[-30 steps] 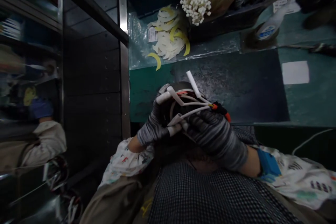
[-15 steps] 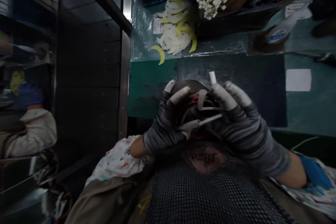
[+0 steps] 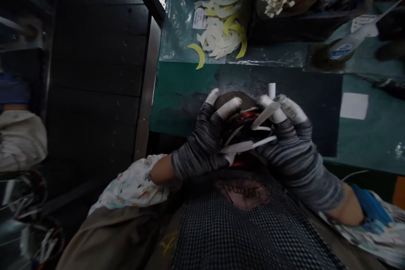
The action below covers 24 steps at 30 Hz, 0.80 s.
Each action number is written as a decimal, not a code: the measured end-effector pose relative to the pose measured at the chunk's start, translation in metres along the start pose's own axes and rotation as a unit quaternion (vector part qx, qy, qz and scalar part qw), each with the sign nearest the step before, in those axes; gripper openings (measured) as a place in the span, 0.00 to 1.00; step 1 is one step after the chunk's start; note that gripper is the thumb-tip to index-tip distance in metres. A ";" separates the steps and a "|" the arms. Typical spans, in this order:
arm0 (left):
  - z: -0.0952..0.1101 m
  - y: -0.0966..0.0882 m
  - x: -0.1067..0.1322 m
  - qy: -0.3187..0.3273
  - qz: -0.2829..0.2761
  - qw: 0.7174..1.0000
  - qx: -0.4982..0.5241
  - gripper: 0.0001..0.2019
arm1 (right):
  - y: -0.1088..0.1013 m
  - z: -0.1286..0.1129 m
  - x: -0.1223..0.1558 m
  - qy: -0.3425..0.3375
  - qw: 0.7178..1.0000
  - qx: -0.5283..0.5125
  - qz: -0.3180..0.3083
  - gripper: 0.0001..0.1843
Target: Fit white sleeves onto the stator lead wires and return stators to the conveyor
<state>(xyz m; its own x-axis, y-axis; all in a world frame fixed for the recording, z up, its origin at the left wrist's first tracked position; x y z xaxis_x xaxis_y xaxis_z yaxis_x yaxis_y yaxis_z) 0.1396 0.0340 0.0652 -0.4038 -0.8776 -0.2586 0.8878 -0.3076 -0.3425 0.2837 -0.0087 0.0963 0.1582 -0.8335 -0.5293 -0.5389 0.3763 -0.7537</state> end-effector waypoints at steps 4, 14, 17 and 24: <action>0.012 -0.001 0.001 0.042 0.018 0.999 -0.006 0.46 | -0.002 0.001 0.000 0.024 0.999 0.026 0.012 0.40; -0.002 0.014 0.024 0.014 0.172 0.984 -0.036 0.49 | 0.000 0.044 0.023 0.193 0.977 -0.076 0.046 0.35; 0.005 0.014 0.012 0.033 0.174 0.982 -0.059 0.46 | -0.003 0.051 0.021 0.110 0.991 -0.070 -0.004 0.29; 0.019 0.025 -0.015 0.046 0.121 0.988 -0.091 0.48 | -0.018 0.062 0.016 -0.046 0.998 -0.046 -0.012 0.19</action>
<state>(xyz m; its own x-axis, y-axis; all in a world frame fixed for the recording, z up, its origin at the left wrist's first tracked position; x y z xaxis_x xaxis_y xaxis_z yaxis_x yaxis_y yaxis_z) 0.1718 0.0322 0.0774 -0.2110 -0.8780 -0.4297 0.9098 -0.0157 -0.4147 0.3474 -0.0037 0.0774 0.2447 -0.7994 -0.5487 -0.6076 0.3145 -0.7293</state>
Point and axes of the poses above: each hand's wrist, its own x-axis away from the middle knuckle, its own y-axis out of the palm, z = x × y, the point moved 9 cm from there along -x, towards the middle knuckle, and after that the axes turned 14 degrees about z, right-handed, at the moved point
